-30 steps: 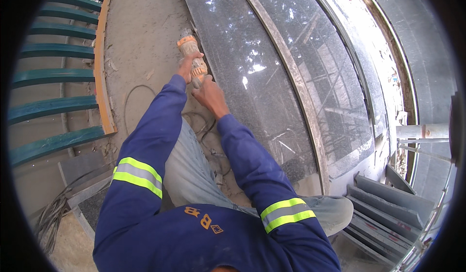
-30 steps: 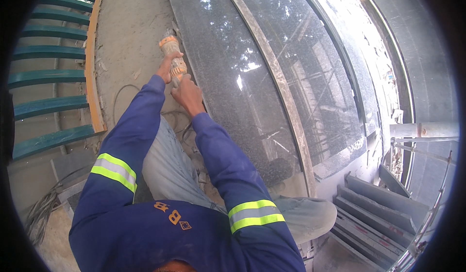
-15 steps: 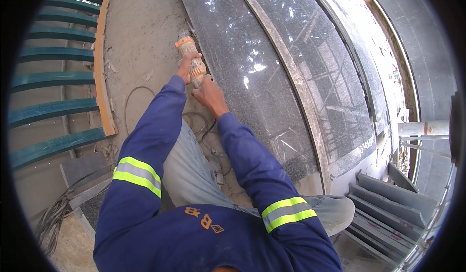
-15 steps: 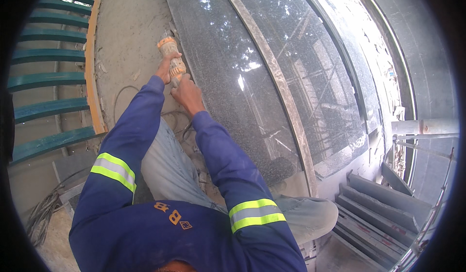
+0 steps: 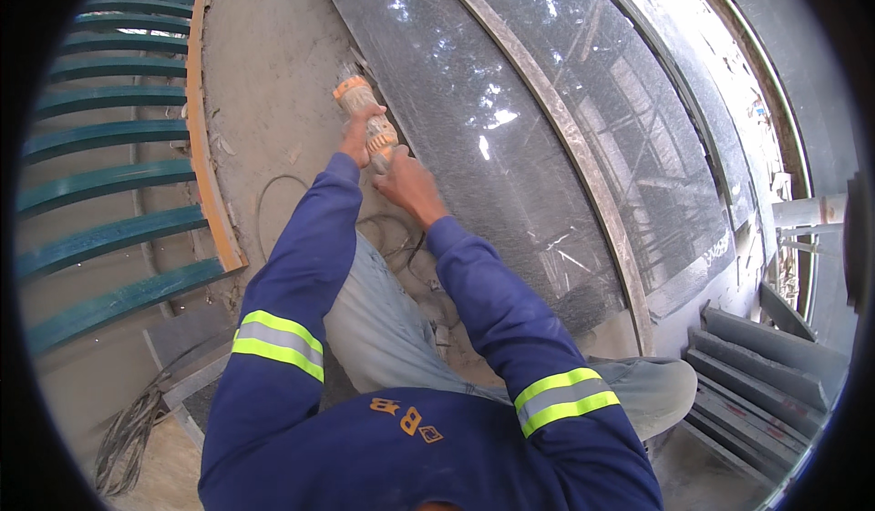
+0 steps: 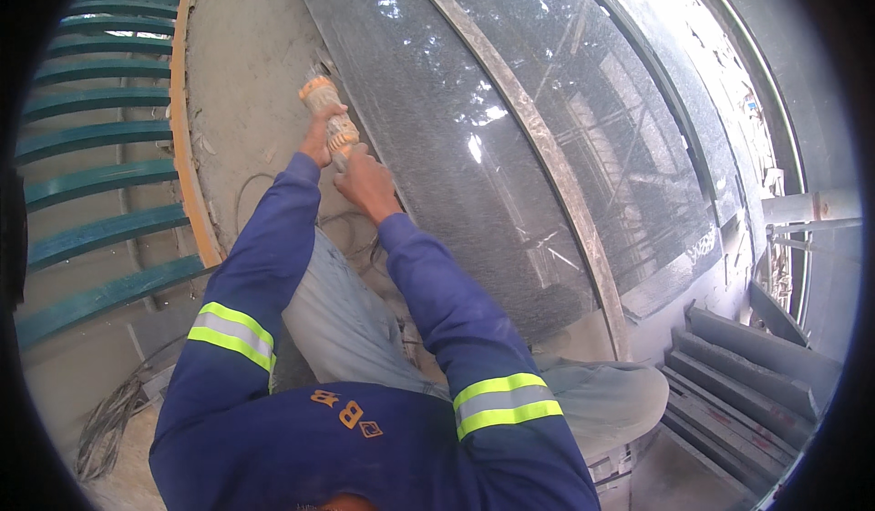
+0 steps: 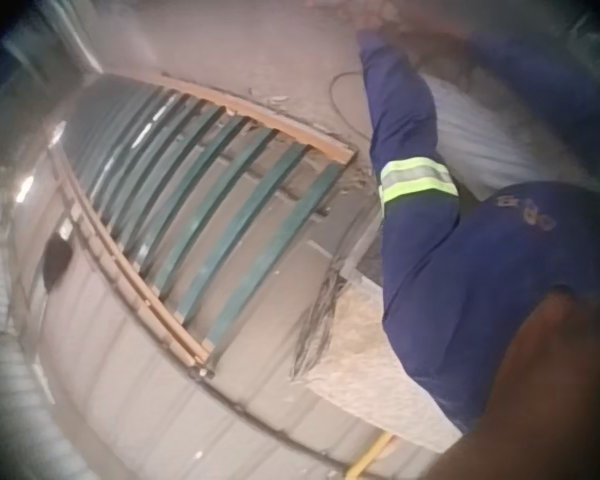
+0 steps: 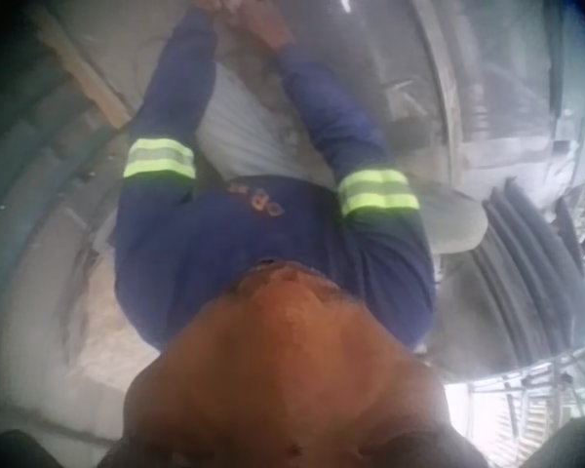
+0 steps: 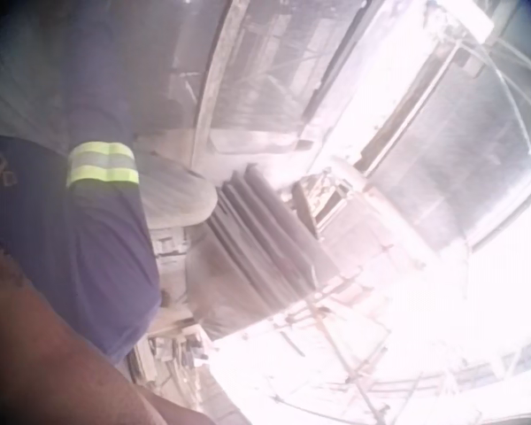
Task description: The person sits on the floor and uses a handheld power grinder to smooth a curved wall surface. The person holds the tool with both hands and moves it along the wall, generating dust.
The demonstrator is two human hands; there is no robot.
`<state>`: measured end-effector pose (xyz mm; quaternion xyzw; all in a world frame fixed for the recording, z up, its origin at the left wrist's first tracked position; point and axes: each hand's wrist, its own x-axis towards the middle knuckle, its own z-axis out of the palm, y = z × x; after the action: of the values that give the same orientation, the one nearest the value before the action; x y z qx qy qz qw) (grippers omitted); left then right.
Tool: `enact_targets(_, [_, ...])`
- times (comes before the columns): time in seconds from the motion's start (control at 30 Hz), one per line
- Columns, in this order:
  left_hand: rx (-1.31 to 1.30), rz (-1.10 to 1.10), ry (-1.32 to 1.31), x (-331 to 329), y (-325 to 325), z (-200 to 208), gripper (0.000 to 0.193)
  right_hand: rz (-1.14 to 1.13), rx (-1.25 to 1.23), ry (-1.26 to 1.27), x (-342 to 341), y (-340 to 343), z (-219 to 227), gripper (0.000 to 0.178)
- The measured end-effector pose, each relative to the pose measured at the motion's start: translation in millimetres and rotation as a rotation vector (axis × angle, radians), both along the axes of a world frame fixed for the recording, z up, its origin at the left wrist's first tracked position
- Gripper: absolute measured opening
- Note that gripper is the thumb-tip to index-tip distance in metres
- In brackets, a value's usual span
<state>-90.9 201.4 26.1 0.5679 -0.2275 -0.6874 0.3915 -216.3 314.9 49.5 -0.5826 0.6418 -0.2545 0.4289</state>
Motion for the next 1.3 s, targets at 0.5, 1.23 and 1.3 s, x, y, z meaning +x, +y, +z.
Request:
enact_targets(0.5, [-0.021,-0.035,0.013,3,0,-6,0.036,-0.003,0.021,0.006,0,7,2,0.048])
enact_targets(1.23, [-0.002,-0.038,-0.001,6,-5,-15,0.039,-0.016,0.003,0.014,-1,8,0,0.043])
enact_targets(1.3, [0.013,-0.032,0.007,7,-7,-18,0.039,-0.019,-0.022,0.001,0,6,-1,0.042])
